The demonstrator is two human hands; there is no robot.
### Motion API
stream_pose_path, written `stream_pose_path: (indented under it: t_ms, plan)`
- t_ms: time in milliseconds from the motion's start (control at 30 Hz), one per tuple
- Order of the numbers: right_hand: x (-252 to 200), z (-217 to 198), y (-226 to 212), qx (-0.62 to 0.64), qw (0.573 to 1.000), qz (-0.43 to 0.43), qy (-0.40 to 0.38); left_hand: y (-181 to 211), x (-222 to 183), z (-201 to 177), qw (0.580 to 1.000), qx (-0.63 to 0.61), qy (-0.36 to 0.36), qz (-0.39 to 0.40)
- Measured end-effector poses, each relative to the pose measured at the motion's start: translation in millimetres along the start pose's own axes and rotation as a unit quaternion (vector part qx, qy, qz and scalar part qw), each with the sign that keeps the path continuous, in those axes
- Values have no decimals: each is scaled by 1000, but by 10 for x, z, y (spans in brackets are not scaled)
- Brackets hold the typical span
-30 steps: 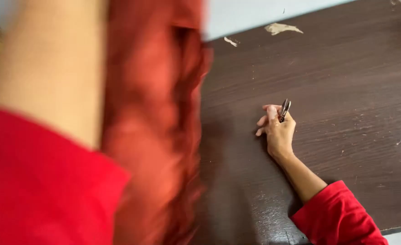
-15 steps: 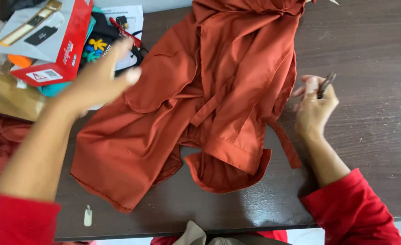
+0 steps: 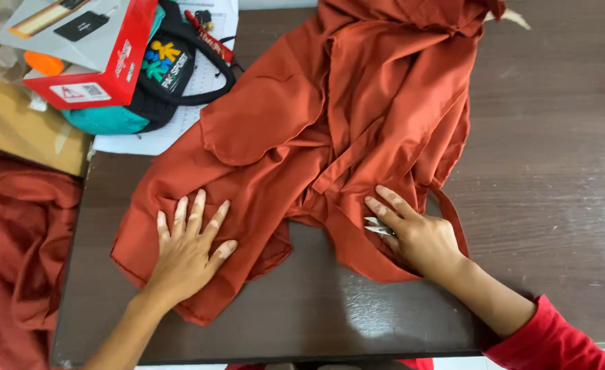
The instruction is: Trimming loose threads from a red garment using thread snips
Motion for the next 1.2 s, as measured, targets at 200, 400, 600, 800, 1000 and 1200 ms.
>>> stream_pose_path:
  t_ms: [200, 400, 600, 800, 1000, 1200]
  plan:
    - [-63, 589, 1276, -117, 993, -7, 33, 178, 516, 90, 998, 1, 66, 11]
    - [278, 295, 2506, -109, 972, 137, -155, 633, 1057, 19, 996, -10, 84, 9]
    - [103, -653, 2071, -96, 910, 348, -205, 879, 1239, -17, 992, -55, 106, 39]
    - [-371, -555, 1679, 53, 943, 329, 21, 802, 1207, 103, 970, -129, 192, 71]
    - [289, -748, 582, 337, 925, 171, 30, 713, 1083, -7, 854, -354, 378, 55]
    - [550, -429, 95, 399, 912, -92, 36, 982, 1042, 36, 810, -198, 538, 125]
Point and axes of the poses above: each hand's wrist, its own x-axis towards the middle knuckle, its own z-axis out of the palm, y = z × x, the point moved 1 cm from there along x, towards the middle knuckle, and after that the axes turned 3 degrees about z, right-handed, at the moved point
